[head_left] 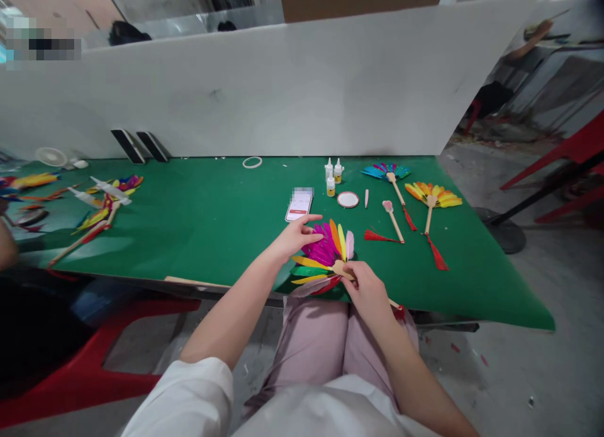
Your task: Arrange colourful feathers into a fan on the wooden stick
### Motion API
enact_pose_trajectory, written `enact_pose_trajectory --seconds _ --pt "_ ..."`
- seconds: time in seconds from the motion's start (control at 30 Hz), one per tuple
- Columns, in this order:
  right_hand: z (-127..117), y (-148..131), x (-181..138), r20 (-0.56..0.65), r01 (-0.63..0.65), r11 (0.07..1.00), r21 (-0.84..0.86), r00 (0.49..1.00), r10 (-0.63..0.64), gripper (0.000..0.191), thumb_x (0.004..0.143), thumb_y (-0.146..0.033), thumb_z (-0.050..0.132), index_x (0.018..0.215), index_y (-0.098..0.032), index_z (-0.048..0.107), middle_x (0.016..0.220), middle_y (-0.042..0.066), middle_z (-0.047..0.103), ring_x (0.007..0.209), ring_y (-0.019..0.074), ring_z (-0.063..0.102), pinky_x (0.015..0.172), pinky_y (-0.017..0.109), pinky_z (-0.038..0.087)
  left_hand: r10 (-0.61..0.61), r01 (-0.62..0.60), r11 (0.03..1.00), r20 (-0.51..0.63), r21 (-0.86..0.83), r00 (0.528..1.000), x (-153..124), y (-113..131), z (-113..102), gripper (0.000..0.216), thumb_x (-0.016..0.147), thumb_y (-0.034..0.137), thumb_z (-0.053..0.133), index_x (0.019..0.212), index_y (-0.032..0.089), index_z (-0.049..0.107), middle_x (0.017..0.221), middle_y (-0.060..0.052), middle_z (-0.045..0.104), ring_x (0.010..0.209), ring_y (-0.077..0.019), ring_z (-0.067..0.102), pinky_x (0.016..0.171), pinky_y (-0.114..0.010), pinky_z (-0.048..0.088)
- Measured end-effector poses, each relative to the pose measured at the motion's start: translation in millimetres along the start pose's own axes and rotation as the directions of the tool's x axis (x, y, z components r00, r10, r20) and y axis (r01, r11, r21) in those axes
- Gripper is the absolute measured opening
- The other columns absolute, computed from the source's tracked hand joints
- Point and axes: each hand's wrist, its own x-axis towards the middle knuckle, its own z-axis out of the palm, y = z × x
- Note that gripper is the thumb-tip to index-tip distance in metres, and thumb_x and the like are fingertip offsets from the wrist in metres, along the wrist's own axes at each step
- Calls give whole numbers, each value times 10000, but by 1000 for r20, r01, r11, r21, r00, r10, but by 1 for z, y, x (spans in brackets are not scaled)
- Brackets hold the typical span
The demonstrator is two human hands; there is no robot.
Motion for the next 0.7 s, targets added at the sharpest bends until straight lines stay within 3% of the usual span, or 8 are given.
enact_pose_trajectory --seconds 0.33,0.53,0.7 --pt "-3 14 14 4 13 1000 7 1000 -14 144 771 -190 503 913 -188 526 873 60 594 664 144 568 578 253 474 -54 50 994 -38 -100 998 8 -2 -3 539 667 372 652 1162 210 510 689 -1 605 600 -98 546 573 -214 394" --pt "-32 31 75 -60 56 998 -35 997 -58 144 770 -231 518 909 -193 528 871 59 598 749 168 588 635 273 482 -139 87 908 -99 -410 985 43 -16 -21 447 744 464 541 1087 177 544 740 -37 624 616 -114 590 548 -211 439" --pt "-27 39 121 145 146 989 -23 979 -141 160 767 -224 529 926 -206 521 889 37 611 770 164 592 661 271 470 -123 42 814 -101 -579 987 69 -28 -40 513 784 558 406 1048 147 565 695 -37 608 585 -119 586 552 -233 465"
